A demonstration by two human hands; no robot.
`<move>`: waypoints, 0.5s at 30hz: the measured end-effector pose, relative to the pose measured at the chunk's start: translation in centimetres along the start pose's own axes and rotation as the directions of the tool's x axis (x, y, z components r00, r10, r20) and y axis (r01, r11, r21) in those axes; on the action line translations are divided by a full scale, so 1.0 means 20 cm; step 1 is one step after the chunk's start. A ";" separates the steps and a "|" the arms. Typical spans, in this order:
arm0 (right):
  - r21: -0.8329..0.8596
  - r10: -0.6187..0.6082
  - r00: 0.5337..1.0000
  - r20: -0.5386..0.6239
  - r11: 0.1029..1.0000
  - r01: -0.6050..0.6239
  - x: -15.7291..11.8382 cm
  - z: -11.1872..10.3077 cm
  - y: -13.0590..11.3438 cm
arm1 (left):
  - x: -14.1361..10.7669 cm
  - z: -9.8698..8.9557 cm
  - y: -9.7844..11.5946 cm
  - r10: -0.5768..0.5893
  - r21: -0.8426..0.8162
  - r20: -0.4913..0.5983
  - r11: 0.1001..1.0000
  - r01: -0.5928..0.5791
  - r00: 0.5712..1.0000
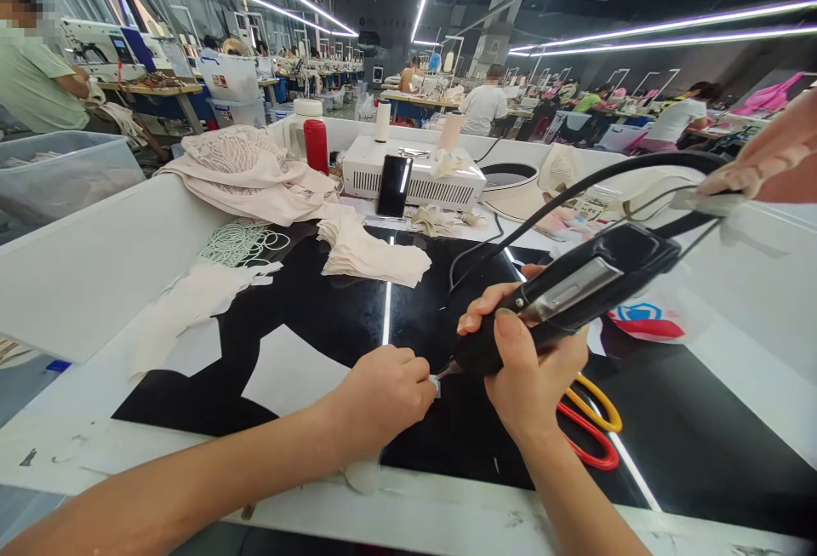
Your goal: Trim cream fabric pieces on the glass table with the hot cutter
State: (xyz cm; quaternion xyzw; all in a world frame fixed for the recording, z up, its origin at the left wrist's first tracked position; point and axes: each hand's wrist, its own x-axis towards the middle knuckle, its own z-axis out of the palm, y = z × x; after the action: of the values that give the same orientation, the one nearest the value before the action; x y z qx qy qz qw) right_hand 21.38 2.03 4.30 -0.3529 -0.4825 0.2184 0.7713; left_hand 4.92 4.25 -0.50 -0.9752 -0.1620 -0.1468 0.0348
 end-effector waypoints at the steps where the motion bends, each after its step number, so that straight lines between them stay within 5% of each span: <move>1: 0.004 0.000 1.000 0.002 1.000 0.000 0.00 0.00 0.00 | 0.00 0.01 0.01 -0.008 0.017 -0.002 1.000 0.008 1.000; 6: 0.018 0.007 1.000 -0.003 1.000 -0.007 0.00 0.00 0.00 | 0.02 0.03 0.03 -0.018 0.071 -0.105 0.997 0.026 0.994; 15: 0.030 0.009 1.000 -0.021 1.000 -0.008 0.00 0.01 -0.01 | 0.01 0.00 -0.01 -0.236 -0.186 -0.145 0.960 0.208 0.961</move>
State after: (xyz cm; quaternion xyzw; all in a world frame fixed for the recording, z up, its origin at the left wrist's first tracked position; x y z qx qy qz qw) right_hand 21.27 1.89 4.52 -0.3457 -0.4697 0.2250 0.7806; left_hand 5.11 4.51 -0.34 -0.9345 -0.2543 -0.2437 -0.0515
